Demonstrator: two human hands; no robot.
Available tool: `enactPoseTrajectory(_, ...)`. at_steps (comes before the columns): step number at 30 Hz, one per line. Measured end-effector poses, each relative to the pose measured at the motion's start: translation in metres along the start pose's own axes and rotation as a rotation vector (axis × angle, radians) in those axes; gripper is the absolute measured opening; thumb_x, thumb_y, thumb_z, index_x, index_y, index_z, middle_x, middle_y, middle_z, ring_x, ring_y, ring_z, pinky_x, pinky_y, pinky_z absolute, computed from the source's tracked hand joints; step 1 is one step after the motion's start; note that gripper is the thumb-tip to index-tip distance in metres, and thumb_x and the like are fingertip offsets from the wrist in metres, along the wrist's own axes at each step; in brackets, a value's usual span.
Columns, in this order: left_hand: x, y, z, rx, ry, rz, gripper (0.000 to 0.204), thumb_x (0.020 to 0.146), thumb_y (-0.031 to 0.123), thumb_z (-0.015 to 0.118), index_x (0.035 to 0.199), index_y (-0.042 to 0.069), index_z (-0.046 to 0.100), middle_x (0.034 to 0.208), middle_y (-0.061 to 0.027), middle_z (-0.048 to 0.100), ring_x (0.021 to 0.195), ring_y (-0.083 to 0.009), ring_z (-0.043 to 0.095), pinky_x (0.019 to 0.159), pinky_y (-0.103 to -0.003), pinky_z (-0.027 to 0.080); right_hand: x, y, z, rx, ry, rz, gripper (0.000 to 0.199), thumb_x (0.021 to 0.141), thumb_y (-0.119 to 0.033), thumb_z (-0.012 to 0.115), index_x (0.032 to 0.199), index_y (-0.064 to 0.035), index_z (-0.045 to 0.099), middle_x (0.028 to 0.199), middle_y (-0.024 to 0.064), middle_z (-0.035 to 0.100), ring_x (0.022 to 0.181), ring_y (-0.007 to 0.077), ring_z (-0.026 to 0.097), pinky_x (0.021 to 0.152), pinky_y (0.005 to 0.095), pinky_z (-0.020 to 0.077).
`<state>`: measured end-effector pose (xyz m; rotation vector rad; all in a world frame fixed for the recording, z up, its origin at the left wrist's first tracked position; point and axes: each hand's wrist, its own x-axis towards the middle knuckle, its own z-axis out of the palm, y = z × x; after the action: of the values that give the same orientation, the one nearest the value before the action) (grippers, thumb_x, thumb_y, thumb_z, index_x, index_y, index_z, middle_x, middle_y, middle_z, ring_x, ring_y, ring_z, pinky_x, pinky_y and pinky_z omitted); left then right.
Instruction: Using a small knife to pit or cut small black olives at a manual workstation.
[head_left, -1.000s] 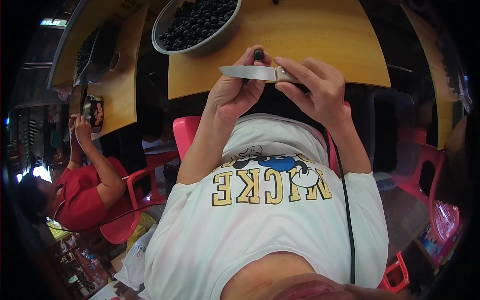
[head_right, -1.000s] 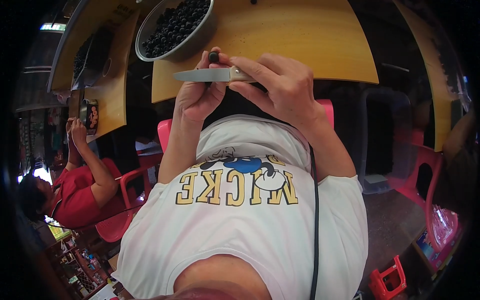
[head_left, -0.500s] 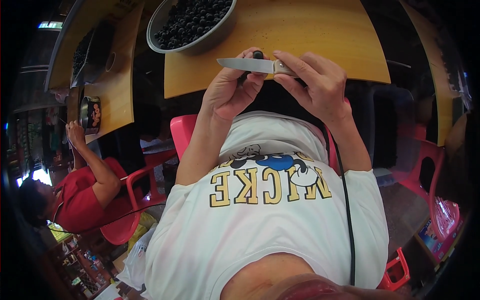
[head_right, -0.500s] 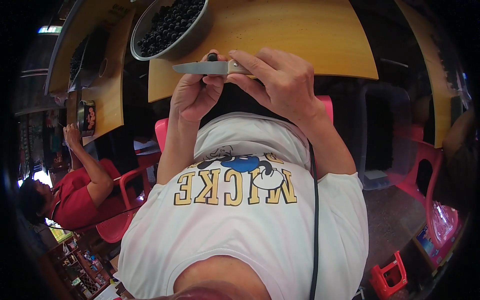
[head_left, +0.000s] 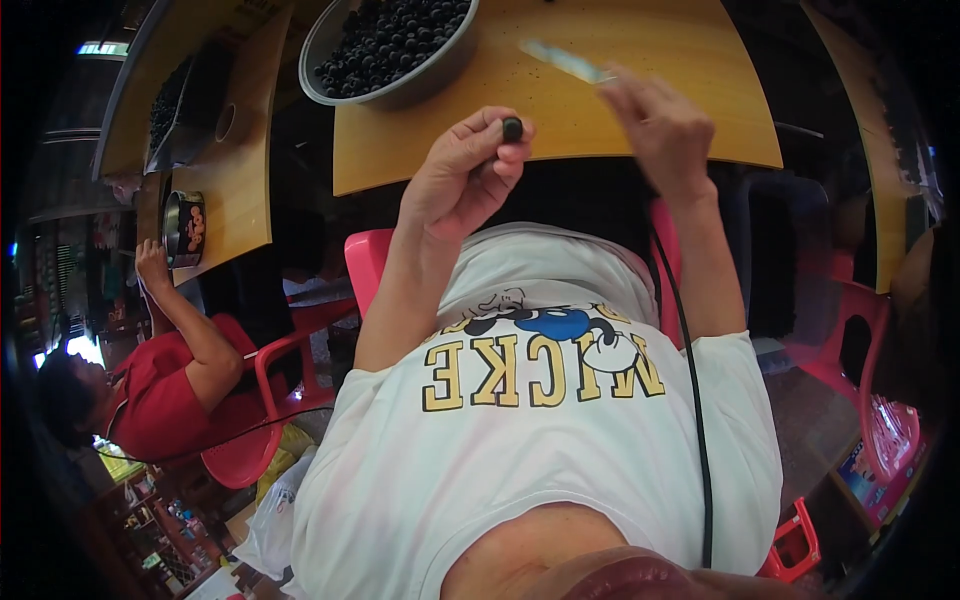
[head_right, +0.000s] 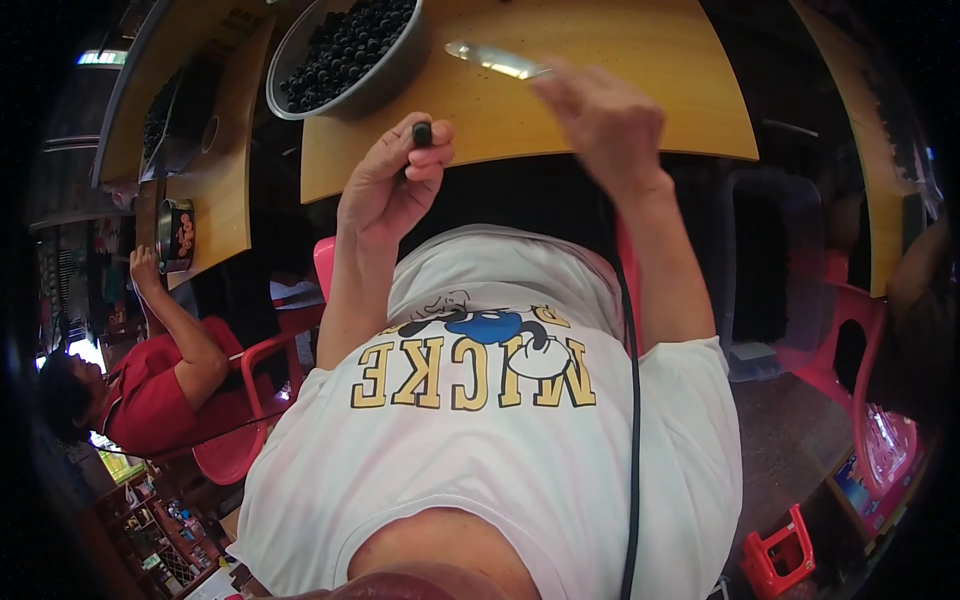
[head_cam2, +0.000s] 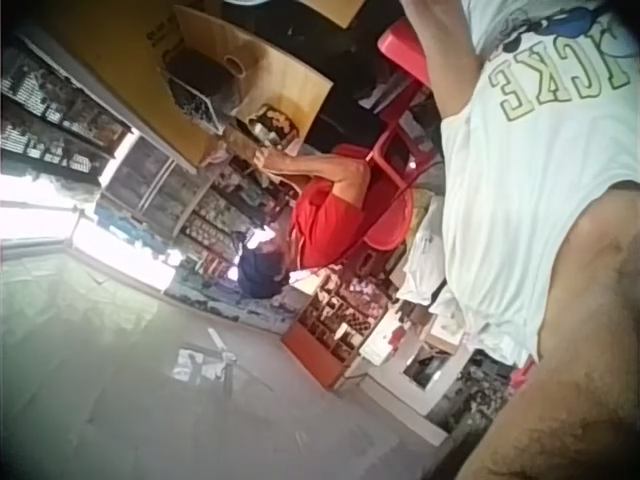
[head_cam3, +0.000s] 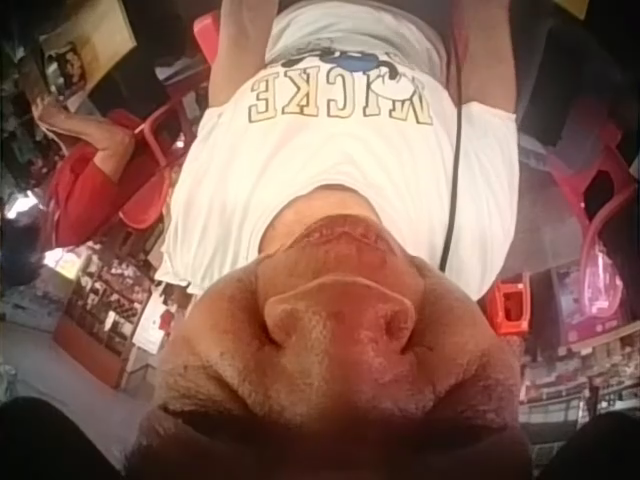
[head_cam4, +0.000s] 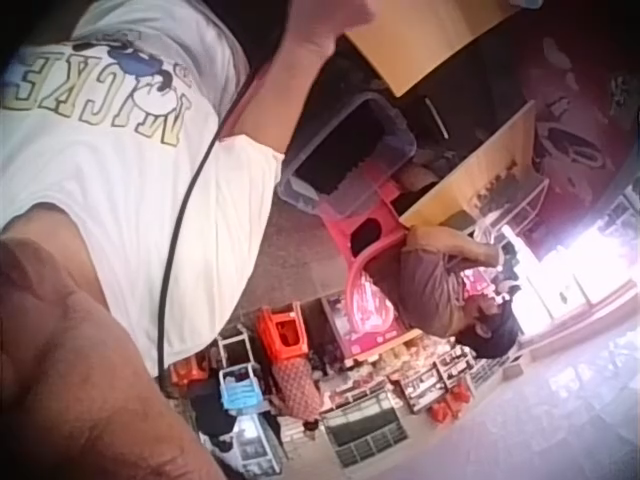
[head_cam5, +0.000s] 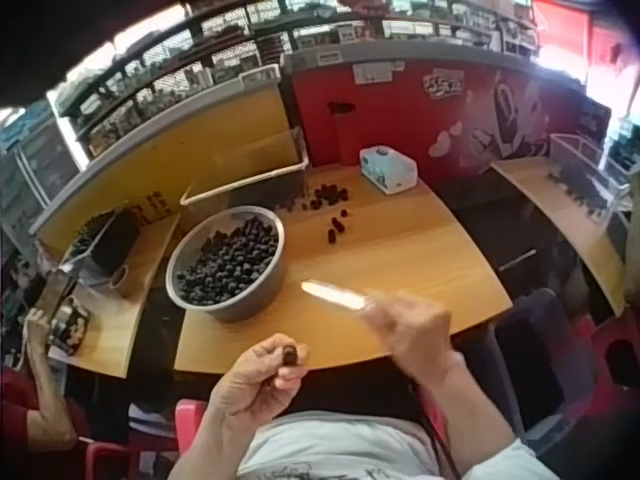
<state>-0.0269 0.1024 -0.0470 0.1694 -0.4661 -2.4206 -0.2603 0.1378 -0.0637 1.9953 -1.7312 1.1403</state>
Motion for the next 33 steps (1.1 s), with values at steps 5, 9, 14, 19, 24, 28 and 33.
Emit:
enactPoseTrajectory(5,0.004,0.003,-0.001,-0.073,0.141,0.013,0.023,0.093,0.003,0.051,0.114,-0.006,0.049,0.102,-0.0149,0.051,0.082,-0.0146,0.052,0.07,-0.02,0.052,0.002,0.008,0.004,0.396,0.152,0.274,0.026,0.091,-0.024,0.062,0.104,-0.0021,0.069,0.088,0.011,0.069,0.076,0.0115,0.064,0.065,0.0233,0.0479)
enactPoseTrajectory(9,0.005,0.002,-0.002,-0.116,0.17,0.026,0.023,0.095,0.003,0.049,0.116,-0.006,0.048,0.104,-0.0158,0.049,0.084,-0.0153,0.052,0.071,-0.021,0.053,0.001,-0.003,0.006,0.387,0.019,0.309,0.028,0.091,-0.023,0.061,0.105,0.0003,0.067,0.09,0.0112,0.069,0.079,0.0132,0.065,0.069,0.0229,0.0482)
enactPoseTrajectory(14,-0.003,-0.001,0.001,-0.091,0.251,-0.018,0.014,0.093,0.004,0.052,0.105,-0.003,0.054,0.101,-0.0155,0.057,0.079,-0.0146,0.056,0.066,-0.021,0.054,0.002,0.003,0.004,0.418,0.087,0.28,0.027,0.091,-0.021,0.061,0.104,0.0024,0.066,0.088,0.0114,0.068,0.075,0.0143,0.062,0.068,0.0244,0.0477)
enactPoseTrajectory(19,-0.009,0.022,0.004,0.123,0.145,-0.154,0.011,0.091,0.006,0.052,0.101,0.002,0.052,0.09,-0.0091,0.056,0.062,-0.0082,0.048,0.049,-0.016,0.04,-0.002,-0.002,-0.005,0.512,0.095,0.351,0.026,0.092,-0.019,0.06,0.105,0.0028,0.066,0.091,0.011,0.069,0.081,0.0146,0.063,0.072,0.0245,0.0476)
enactPoseTrajectory(24,0.077,0.146,0.032,0.478,0.234,0.23,0.026,0.09,0.012,0.055,0.114,0.002,0.056,0.088,-0.0083,0.061,0.07,-0.0159,0.059,0.06,-0.025,0.049,-0.004,-0.001,0.0,0.554,0.056,0.393,0.027,0.092,-0.019,0.06,0.106,0.0029,0.066,0.092,0.0109,0.069,0.082,0.013,0.062,0.074,0.0239,0.0473)
enactPoseTrajectory(28,0.141,0.242,0.108,0.248,0.165,0.173,0.105,0.083,0.056,0.058,0.147,0.009,-0.01,0.152,-0.0205,-0.018,0.139,-0.0395,-0.016,0.111,-0.057,0.003,-0.004,0.0,0.002,0.54,0.095,0.355,0.028,0.092,-0.02,0.06,0.107,0.0033,0.066,0.093,0.0106,0.069,0.084,0.0115,0.061,0.075,0.0236,0.0472)
enactPoseTrajectory(33,0.158,0.26,0.058,1.25,0.637,0.117,0.077,0.084,0.043,0.065,0.14,0.004,0.029,0.142,-0.0258,0.026,0.129,-0.0348,0.032,0.095,-0.046,0.039,0.001,0.004,0.0,0.542,0.058,0.418,0.029,0.093,-0.021,0.06,0.107,0.0034,0.066,0.093,0.0094,0.069,0.085,0.0105,0.06,0.076,0.0229,0.0466)
